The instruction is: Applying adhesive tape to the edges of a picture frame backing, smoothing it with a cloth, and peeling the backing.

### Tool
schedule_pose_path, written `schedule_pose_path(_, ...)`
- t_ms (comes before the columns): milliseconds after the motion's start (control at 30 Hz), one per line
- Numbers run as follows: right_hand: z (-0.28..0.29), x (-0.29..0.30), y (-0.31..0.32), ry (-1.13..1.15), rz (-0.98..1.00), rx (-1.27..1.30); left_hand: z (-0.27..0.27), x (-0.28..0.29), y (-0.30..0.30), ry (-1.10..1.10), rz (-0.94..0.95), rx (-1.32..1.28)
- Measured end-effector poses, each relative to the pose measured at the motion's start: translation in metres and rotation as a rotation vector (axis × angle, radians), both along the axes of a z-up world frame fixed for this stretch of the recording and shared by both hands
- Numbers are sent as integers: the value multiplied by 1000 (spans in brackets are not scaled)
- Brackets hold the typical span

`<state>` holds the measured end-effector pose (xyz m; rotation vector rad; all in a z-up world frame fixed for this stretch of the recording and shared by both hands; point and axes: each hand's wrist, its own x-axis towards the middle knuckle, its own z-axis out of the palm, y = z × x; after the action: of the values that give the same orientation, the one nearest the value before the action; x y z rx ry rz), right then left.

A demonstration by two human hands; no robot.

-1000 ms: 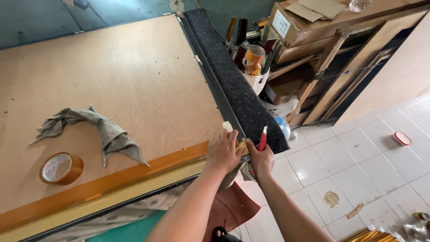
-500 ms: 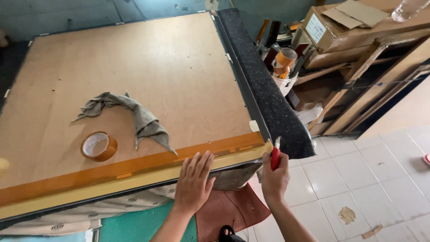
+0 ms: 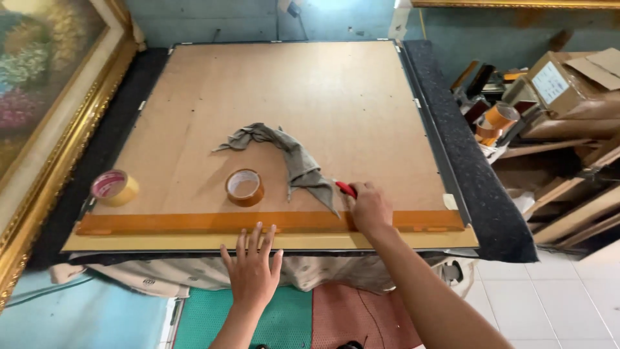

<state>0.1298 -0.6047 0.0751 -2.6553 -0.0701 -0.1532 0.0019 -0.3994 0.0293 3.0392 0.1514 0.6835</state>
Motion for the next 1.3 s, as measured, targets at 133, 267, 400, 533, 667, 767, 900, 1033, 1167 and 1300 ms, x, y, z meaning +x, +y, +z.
schedule_pose_path(133,3,30,31,42,-17,-100,-3,-1,34,-16,125,-62)
schedule_pose_path(267,16,45,82,-55,49,-58,-5,-6,63,7,211,-242)
schedule_pose_path(400,0,56,119,186,99,-202,3,-10,76,-107,178,-349)
schedule_pose_path(533,-20,74,115,128,92,142,18,-5,75,-115,121,-472)
schedule_pose_path(667,79,19,104,-29,0,925,42,14,57,-149,6,-616)
schedule_pose_path(767,108,-5,68,-256,-23,1429,62,30,29,-131,-168,-738)
schedule_pose_path(900,124,-39,5,-499,-126,1351,83,38,-19,70,-554,-936)
schedule_pose_path(1033,93,-68,-43,-497,-303,397,72,35,-51,547,-597,-1089)
schedule_pose_path(1167,18,-79,-68,-272,-198,163,49,23,-55,758,-442,-1056)
schedule_pose_path(1300,-16,-87,-41,-302,-29,140,19,8,-32,590,-211,-1044)
